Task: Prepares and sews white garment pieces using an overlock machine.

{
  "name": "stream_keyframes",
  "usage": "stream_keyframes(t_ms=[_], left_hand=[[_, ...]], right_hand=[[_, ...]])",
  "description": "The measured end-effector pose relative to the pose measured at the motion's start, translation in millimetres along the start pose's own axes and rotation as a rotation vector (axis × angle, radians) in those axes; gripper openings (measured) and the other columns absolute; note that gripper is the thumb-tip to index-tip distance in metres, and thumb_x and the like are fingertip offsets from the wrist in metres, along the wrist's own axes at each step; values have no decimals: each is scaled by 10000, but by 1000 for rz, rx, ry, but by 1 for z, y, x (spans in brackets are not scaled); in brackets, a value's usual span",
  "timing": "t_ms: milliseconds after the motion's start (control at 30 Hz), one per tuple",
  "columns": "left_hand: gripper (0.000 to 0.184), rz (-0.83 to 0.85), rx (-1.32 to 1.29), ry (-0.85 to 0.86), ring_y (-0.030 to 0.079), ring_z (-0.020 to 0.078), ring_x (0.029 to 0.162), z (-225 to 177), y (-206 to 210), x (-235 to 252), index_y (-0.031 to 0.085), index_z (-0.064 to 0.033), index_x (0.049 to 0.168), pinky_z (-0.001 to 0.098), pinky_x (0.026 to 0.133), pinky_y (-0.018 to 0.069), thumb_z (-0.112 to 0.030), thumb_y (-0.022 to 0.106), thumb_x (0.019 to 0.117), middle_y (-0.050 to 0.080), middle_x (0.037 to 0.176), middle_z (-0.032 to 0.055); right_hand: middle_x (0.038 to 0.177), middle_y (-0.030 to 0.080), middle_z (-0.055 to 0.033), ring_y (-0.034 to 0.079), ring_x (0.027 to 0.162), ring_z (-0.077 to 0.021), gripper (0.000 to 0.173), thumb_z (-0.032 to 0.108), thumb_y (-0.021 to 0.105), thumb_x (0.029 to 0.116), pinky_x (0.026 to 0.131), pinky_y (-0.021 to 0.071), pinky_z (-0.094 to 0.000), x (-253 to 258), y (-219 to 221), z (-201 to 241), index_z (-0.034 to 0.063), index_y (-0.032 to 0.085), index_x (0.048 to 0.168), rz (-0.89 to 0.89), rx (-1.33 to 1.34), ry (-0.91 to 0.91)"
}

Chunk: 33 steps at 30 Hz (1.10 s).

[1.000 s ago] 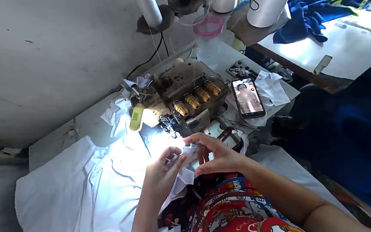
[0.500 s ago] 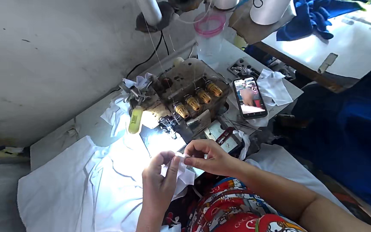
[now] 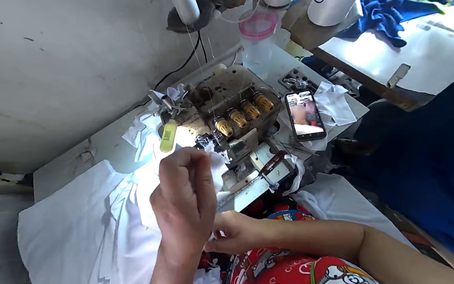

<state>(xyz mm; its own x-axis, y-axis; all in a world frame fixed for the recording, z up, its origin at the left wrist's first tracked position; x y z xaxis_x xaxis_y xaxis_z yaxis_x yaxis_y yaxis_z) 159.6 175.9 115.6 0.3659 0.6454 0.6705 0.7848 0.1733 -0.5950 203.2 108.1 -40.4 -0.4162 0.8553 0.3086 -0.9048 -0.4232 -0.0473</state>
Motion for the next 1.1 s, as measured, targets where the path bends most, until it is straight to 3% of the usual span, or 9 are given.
stream_keyframes(t_ms=[200,400,467,567,667,767,933,1000,1100], left_hand=[[268,-187,115,-77,549,-15,696,28,-59,9,536,60,1134,178,635,488,-200,510,1072,591,889,24],[218,-353,287,-298,520,-51,750,97,-123,-31,497,137,1064,118,709,459,-80,506,1056,544,867,34],[292,-359,420,-516,512,42,726,126,-136,-54,506,200,1102,175,699,455,-89,497,1057,556,868,155],[392,-263,455,-757,591,310,1046,183,-141,-103,491,248,1235,349,964,467,-103,446,1065,581,1171,387],[390,-103,471,-926,572,477,1191,225,-130,-158,516,225,1263,522,1053,429,-97,436,1058,562,1260,417],[370,20,450,-1138,587,481,1201,239,-121,-188,522,184,1304,558,1054,431,-89,465,1061,594,1251,387],[451,-35,445,-903,515,527,1250,220,-132,-168,498,121,1363,646,1026,419,-169,577,1026,515,1358,378],[327,68,401,-680,549,504,1217,190,-117,-142,602,117,1222,631,1019,436,-140,583,1019,588,1259,353],[133,429,164,-409,653,350,1084,155,-68,-126,743,-25,980,583,952,494,-49,654,884,718,1041,155]], right_hand=[[912,697,-236,674,899,-352,236,114,690,948,856,526,-510,-6,-2,-13,-102,705,1041,251,-81,148],[823,670,-186,603,862,-286,251,160,740,913,852,450,-437,-18,-23,-13,-89,711,938,256,-52,179],[807,662,-161,578,859,-263,244,175,735,915,826,433,-415,-23,-27,-17,-68,723,923,245,-40,198],[850,651,-190,573,895,-274,257,165,744,909,845,442,-416,-29,-32,-19,-88,719,944,256,-23,279],[831,634,-129,566,833,-156,278,191,736,894,781,451,-309,-38,-35,-25,-81,696,938,233,48,294],[830,629,-15,568,775,11,274,237,669,946,717,468,-164,-46,-40,-30,-36,678,943,223,152,286],[952,662,117,614,891,59,218,326,614,1014,787,525,-143,-51,-48,-27,132,706,975,159,362,259],[1021,671,114,616,967,43,155,323,687,973,808,527,-139,-46,-48,-21,173,724,966,135,403,215],[997,667,120,634,930,42,101,248,779,906,756,549,-131,-36,-48,-11,215,687,930,109,476,159]])
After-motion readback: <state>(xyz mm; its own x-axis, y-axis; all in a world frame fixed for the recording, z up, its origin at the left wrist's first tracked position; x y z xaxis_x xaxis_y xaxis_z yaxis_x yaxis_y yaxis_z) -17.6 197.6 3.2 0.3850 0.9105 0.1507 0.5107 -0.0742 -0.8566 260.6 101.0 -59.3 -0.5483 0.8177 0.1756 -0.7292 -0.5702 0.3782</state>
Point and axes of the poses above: each hand's wrist, its own x-axis towards the middle knuckle, its own y-axis out of the palm, z = x × y, the point moved 5 cm from there along x, towards the middle knuckle
